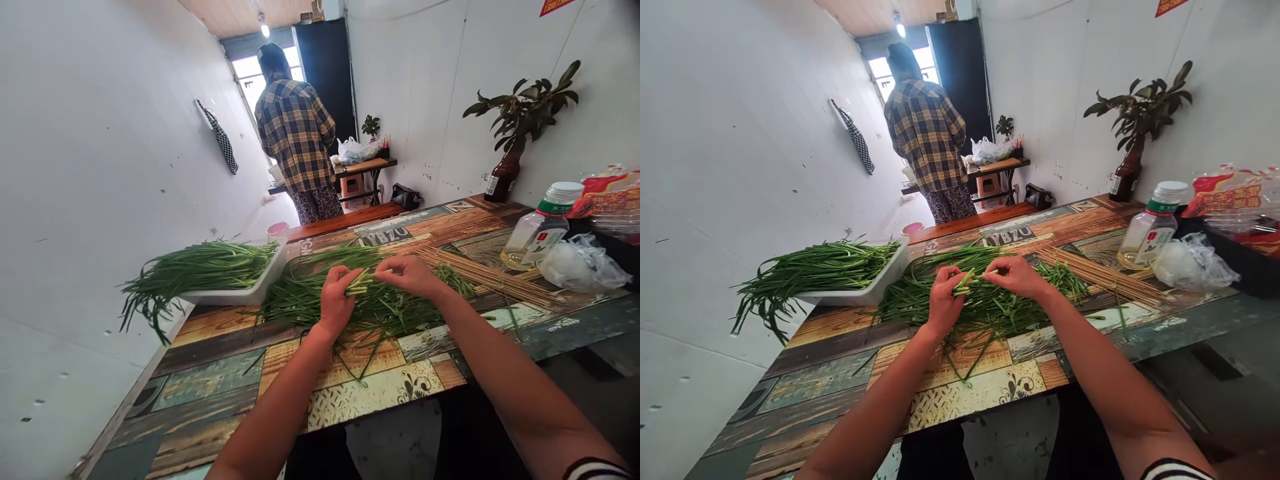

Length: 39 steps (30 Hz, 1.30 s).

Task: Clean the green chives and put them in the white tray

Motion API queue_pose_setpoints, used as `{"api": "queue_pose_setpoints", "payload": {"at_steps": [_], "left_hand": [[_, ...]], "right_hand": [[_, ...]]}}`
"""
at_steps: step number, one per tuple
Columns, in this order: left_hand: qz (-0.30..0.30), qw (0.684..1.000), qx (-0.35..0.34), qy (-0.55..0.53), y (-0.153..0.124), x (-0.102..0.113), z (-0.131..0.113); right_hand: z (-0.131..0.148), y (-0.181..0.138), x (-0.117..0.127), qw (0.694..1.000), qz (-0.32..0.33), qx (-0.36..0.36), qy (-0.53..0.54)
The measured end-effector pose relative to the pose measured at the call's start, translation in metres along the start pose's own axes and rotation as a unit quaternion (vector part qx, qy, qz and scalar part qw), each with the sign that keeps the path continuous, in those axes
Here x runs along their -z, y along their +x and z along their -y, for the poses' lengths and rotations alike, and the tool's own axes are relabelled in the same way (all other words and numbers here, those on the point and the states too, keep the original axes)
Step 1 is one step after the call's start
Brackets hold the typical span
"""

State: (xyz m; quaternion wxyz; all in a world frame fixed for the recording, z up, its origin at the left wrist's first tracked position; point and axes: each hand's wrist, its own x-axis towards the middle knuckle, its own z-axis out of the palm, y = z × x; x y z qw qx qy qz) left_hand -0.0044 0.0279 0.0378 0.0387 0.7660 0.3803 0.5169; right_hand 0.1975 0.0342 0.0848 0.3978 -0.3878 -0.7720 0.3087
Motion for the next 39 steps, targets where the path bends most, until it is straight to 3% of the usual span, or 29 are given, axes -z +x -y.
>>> {"api": "queue_pose_setpoints", "payload": {"at_steps": [5,13,16,19,22,24,27,29,31,34,39], "left_hand": [[0.005,1.0,0.0,0.005,-0.001,-0.002,0.001],[0.027,0.999,0.006,0.045,-0.002,-0.004,0.003],[0.025,0.998,0.017,0.063,-0.002,-0.004,0.005],[0.029,0.996,0.033,0.072,-0.002,-0.005,0.009],[0.042,0.996,0.037,0.07,-0.004,-0.006,0.011],[0.051,0.996,0.038,0.07,-0.005,-0.008,0.012],[0.058,0.995,0.034,0.075,-0.005,-0.009,0.011],[0.057,0.995,0.03,0.081,-0.005,-0.009,0.011],[0.055,0.994,0.027,0.087,-0.004,-0.008,0.011],[0.051,0.995,0.022,0.086,-0.004,-0.008,0.012],[0.05,0.996,0.002,0.072,-0.004,-0.008,0.015]], "right_hand": [[-0.007,0.0,-0.016,1.0,0.005,0.014,-0.001],[-0.019,0.001,-0.021,0.99,-0.093,-0.012,-0.104],[-0.035,0.004,-0.013,0.968,-0.143,-0.033,-0.202],[-0.053,0.007,0.004,0.932,-0.205,-0.116,-0.276],[-0.053,0.006,0.021,0.899,-0.196,-0.181,-0.349],[-0.04,0.002,0.024,0.888,-0.187,-0.171,-0.385],[-0.017,-0.001,0.016,0.907,-0.175,-0.029,-0.381],[-0.01,0.0,0.007,0.921,-0.119,0.095,-0.359],[-0.013,0.002,0.0,0.921,-0.058,0.167,-0.348],[-0.026,0.005,-0.004,0.931,-0.007,0.169,-0.323],[-0.036,0.003,-0.002,0.987,0.011,0.069,-0.143]]}}
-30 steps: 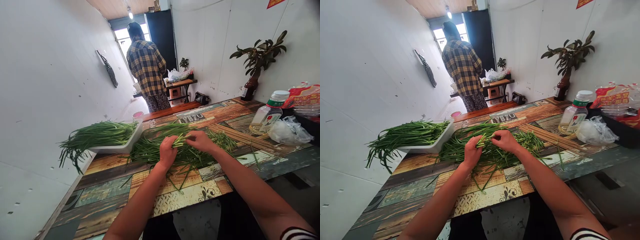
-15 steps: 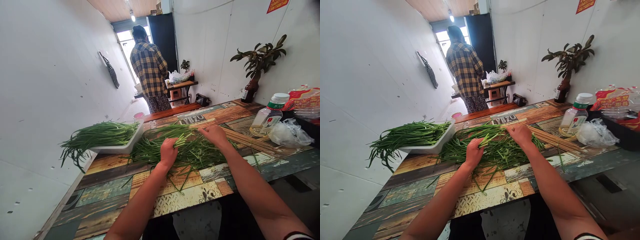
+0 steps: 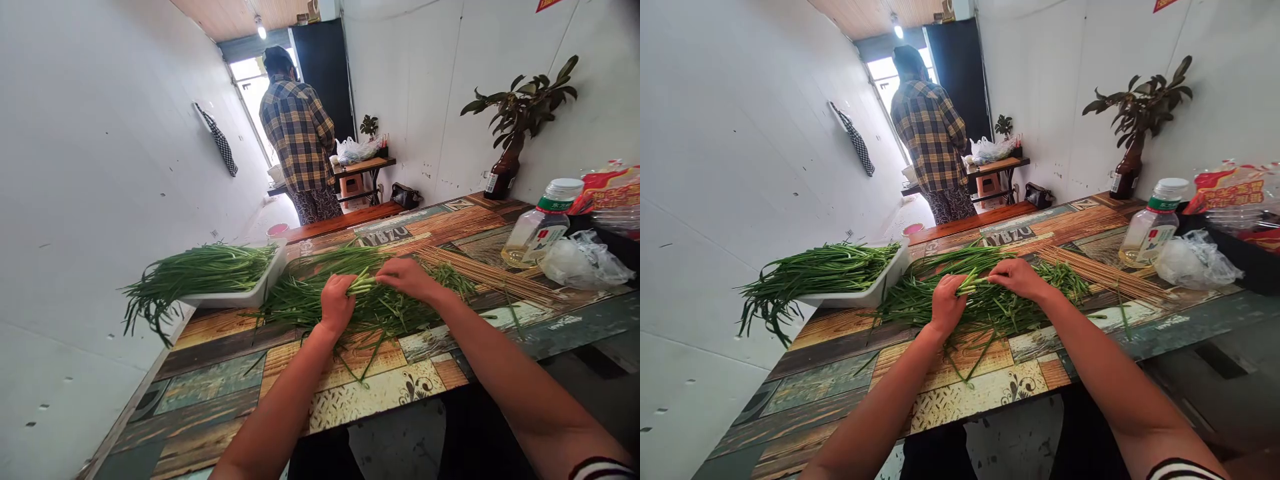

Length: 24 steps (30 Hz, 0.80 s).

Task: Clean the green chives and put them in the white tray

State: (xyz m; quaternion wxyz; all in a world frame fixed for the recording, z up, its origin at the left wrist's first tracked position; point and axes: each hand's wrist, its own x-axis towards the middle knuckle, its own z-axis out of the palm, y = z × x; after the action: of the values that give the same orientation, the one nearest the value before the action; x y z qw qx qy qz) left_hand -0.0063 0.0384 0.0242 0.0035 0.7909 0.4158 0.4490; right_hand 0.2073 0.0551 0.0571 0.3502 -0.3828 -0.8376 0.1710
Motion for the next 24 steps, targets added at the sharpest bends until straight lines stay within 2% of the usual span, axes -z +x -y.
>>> {"api": "queue_pose_setpoints", "payload": {"at_steps": [4,9,13,16,18,21,24], "left_hand": [[0.003,1.0,-0.013,0.001,-0.001,0.0,-0.001],[0.017,0.999,-0.046,0.012,-0.003,-0.001,-0.003],[-0.021,0.998,-0.054,0.007,-0.003,0.001,-0.004],[-0.036,0.999,-0.03,-0.002,-0.003,0.001,-0.003],[-0.021,1.0,-0.021,0.0,-0.004,0.0,-0.002],[0.022,0.999,-0.035,0.016,-0.005,-0.002,-0.001],[0.06,0.996,-0.069,0.022,-0.005,-0.002,-0.005]], "right_hand": [[0.003,0.0,-0.002,0.996,0.0,-0.069,0.061],[-0.006,0.003,-0.007,0.991,-0.055,-0.118,-0.03],[-0.022,0.002,-0.001,0.964,-0.131,-0.207,-0.107],[-0.03,-0.001,0.004,0.948,-0.12,-0.251,-0.154],[-0.033,-0.003,0.003,0.938,-0.107,-0.243,-0.221],[-0.035,-0.005,0.0,0.931,-0.089,-0.174,-0.308],[-0.029,-0.005,-0.006,0.945,-0.078,-0.091,-0.304]]}}
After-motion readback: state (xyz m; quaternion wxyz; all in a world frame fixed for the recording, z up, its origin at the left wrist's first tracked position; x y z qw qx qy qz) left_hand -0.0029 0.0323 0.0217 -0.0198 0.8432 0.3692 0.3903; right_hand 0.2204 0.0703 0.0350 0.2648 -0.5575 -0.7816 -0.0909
